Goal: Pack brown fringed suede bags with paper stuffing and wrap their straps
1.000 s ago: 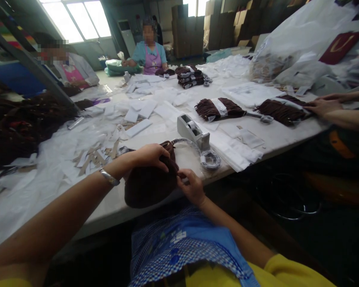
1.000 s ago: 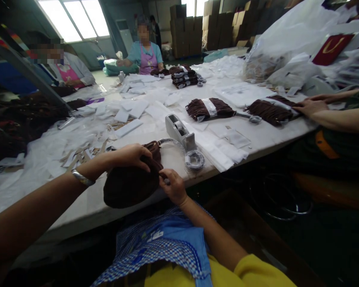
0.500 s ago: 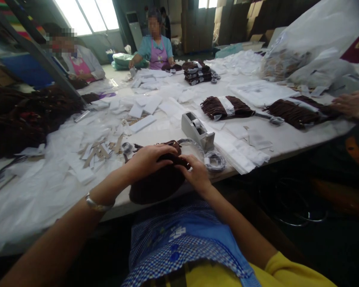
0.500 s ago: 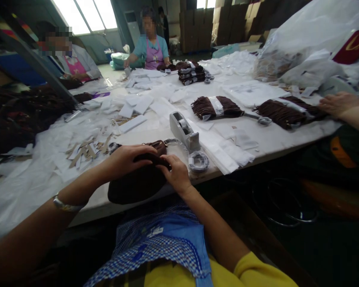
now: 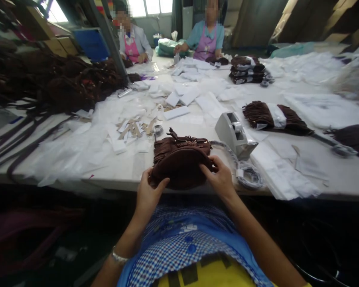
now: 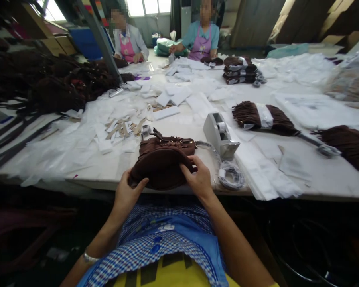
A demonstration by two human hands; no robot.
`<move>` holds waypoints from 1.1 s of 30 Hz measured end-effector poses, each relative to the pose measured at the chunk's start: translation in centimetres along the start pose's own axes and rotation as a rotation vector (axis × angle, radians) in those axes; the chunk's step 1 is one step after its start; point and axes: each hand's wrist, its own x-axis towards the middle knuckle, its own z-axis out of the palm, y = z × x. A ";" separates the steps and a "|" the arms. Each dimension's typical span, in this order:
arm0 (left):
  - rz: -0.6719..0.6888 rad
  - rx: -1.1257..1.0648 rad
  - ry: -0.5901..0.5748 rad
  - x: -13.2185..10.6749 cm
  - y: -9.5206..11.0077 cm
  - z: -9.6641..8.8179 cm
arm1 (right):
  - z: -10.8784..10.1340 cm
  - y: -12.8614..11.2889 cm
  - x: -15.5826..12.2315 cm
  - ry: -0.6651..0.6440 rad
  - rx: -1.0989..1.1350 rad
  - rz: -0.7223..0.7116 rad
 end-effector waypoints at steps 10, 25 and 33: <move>0.082 0.100 0.008 4.0 0.5 -0.1 | -2.4 1.2 1.1 -0.326 0.205 0.068; 0.067 0.160 0.077 5.1 0.1 -0.6 | -1.7 1.2 -0.2 0.051 -0.118 -0.162; 0.281 0.302 -0.110 5.2 -1.3 -2.9 | -1.4 1.8 -1.0 -0.039 -0.262 -0.239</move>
